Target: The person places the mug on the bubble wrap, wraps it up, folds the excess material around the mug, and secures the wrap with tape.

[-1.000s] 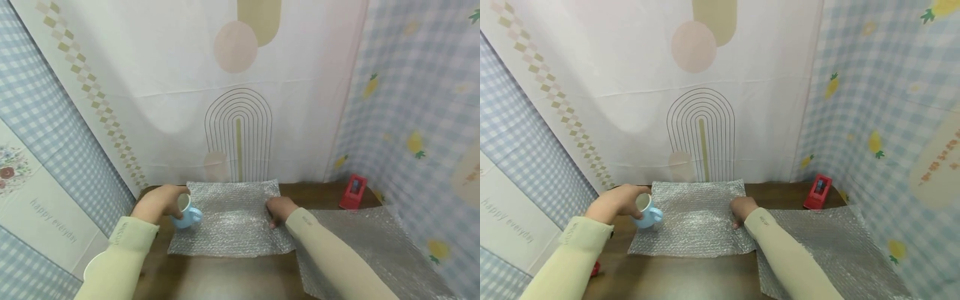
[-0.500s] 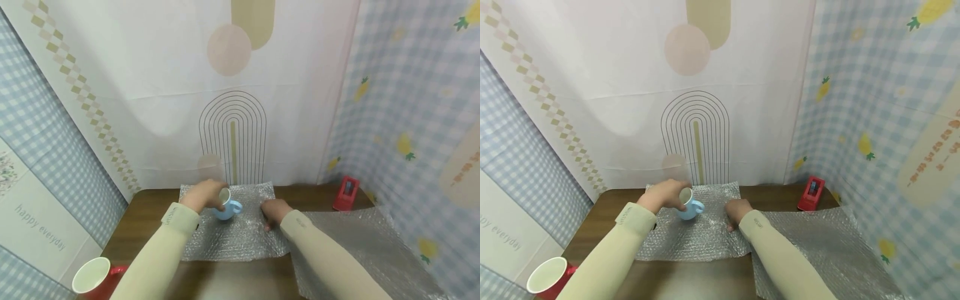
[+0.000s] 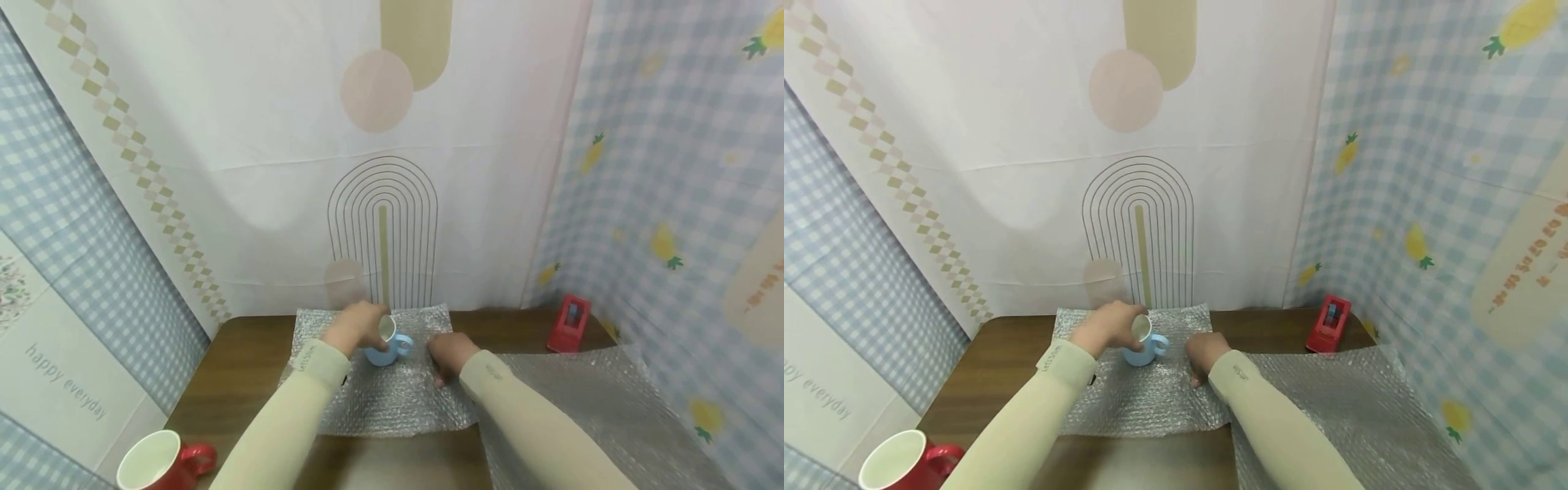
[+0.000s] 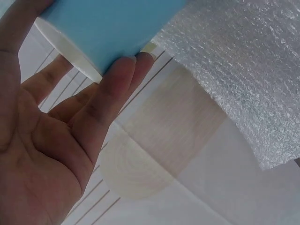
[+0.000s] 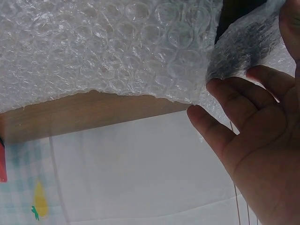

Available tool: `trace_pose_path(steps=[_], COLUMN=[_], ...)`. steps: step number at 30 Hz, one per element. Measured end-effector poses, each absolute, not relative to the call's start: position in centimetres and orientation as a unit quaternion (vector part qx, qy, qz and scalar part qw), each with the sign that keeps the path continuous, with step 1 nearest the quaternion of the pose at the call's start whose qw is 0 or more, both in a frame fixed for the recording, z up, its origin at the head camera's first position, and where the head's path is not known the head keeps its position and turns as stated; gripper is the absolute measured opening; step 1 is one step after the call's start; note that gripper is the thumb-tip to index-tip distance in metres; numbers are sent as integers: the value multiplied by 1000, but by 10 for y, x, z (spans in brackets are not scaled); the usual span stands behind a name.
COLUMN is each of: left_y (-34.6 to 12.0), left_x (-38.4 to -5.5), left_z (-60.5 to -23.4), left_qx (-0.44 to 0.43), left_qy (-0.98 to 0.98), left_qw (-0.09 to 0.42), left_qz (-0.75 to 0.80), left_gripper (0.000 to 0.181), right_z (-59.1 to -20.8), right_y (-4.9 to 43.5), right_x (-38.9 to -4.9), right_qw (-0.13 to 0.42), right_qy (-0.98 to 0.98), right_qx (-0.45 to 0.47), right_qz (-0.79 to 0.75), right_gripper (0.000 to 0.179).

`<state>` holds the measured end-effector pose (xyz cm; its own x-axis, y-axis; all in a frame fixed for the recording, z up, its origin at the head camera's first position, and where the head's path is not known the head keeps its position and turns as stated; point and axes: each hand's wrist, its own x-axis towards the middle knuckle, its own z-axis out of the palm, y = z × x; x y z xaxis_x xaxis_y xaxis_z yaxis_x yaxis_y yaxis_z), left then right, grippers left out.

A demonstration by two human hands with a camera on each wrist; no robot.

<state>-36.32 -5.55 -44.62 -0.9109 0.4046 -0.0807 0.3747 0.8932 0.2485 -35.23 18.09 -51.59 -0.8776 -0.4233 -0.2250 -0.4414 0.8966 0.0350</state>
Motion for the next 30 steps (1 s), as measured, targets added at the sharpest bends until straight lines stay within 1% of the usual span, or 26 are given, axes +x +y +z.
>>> trace_pose_path(steps=[6, 8, 12, 15, 17, 19, 20, 23, 26, 27, 30], left_y=[-48, -47, -49, -55, -58, -61, -62, -64, -66, -66, -66], left_x=[-361, -360, -359, -360, -362, -364, -365, -366, -366, -366, -366], left_z=[-452, -452, -452, -452, -452, -452, -452, -452, -455, -456, -460], left_qx=[206, 202, 197, 188, 181, 174, 173, 169, 158, 155, 154], left_qy=[971, 972, 973, 974, 974, 973, 972, 971, 972, 973, 969], left_qw=[50, 49, 48, 39, 33, 28, 26, 19, 14, 15, 18], left_qz=[110, 113, 112, 119, 134, 150, 157, 169, 170, 173, 191], left_gripper=[81, 82, 89, 82, 71, 59, 57, 56, 66, 70, 78], right_z=[-516, -515, -512, -511, -518, -533, -544, -548, -523, -510, -486], right_y=[183, 183, 181, 179, 183, 190, 196, 200, 197, 194, 201], right_x=[-348, -347, -347, -351, -359, -373, -381, -386, -375, -369, -365], right_qw=[105, 108, 109, 117, 120, 113, 100, 94, 121, 139, 175], right_qy=[968, 968, 968, 967, 965, 963, 961, 959, 960, 961, 954], right_qx=[-222, -220, -222, -225, -231, -245, -258, -265, -252, -241, -238], right_qz=[42, 41, 38, 33, 29, 25, 24, 19, 1, -7, -45], right_gripper=[45, 44, 44, 45, 47, 49, 52, 58, 61, 58, 58])
